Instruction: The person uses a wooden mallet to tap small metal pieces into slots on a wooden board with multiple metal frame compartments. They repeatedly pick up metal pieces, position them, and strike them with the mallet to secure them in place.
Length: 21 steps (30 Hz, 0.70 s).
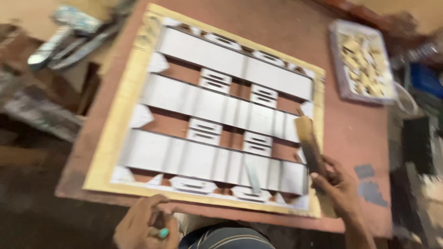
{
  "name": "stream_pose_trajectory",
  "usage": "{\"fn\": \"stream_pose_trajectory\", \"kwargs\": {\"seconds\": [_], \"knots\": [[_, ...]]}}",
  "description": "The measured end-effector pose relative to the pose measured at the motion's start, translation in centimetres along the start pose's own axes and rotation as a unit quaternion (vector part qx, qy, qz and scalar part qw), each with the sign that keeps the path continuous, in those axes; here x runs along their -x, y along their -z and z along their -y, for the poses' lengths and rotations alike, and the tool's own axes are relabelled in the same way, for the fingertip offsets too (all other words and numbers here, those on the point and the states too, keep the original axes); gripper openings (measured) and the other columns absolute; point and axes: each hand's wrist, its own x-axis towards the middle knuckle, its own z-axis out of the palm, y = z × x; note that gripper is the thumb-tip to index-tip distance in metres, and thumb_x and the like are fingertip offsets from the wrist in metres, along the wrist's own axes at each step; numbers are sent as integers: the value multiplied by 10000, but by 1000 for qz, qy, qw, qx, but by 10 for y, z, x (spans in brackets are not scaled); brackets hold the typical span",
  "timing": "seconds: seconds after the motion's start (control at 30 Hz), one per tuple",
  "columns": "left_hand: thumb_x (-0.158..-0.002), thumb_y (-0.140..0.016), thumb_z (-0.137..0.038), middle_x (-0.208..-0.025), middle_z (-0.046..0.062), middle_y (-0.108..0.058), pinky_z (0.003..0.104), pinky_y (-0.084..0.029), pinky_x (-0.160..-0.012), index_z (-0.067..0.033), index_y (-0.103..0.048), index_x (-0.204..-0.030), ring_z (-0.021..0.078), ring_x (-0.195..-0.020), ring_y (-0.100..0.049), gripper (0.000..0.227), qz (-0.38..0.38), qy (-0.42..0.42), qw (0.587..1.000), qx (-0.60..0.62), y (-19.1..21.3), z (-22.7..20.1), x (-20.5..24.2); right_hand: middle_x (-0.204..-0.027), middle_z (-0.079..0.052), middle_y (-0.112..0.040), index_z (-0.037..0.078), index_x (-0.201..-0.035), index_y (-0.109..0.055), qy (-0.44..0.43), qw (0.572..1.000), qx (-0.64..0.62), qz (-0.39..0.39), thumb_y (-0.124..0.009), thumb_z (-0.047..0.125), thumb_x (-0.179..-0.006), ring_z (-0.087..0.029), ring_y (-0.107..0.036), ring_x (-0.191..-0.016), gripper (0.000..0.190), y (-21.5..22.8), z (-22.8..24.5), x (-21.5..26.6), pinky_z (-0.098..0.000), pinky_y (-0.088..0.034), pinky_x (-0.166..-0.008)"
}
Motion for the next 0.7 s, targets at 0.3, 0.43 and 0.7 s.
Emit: {"fn": "stream_pose_trajectory", "kwargs": {"seconds": [0.3, 0.43, 0.7], "knots": [[-723, -666, 40, -737, -1, -634, 193, -458, -587, -83, -659, -935, 57, -623, -569, 245, 127, 92, 971, 180, -146, -110, 96, -929, -208, -761, 79, -1413, -614, -36, 935, 337, -101, -823, 239, -802, -243, -744, -754, 665, 221, -125, -30, -377, -597, -708], [-704, -683, 41, -655, -21, -514, 228, -333, -531, -61, -650, -925, 51, -566, -426, 246, 172, -35, 967, 185, -254, -197, 112, -1054, -199, -749, 55, -1316, -664, 166, 879, 436, -97, -815, 179, -823, -376, -720, -952, 531, 264, -139, -72, -434, -565, -842], [-878, -772, -30, -821, 8, -558, 228, -402, -618, -13, -592, -987, 49, -712, -465, 211, 203, 155, 873, 415, -388, -283, 166, -1283, -120, -678, -10, -1443, -514, 167, 938, -46, 302, -813, 120, -798, -211, -652, -1172, 723, 231, -145, 19, -358, -514, -1011]]}}
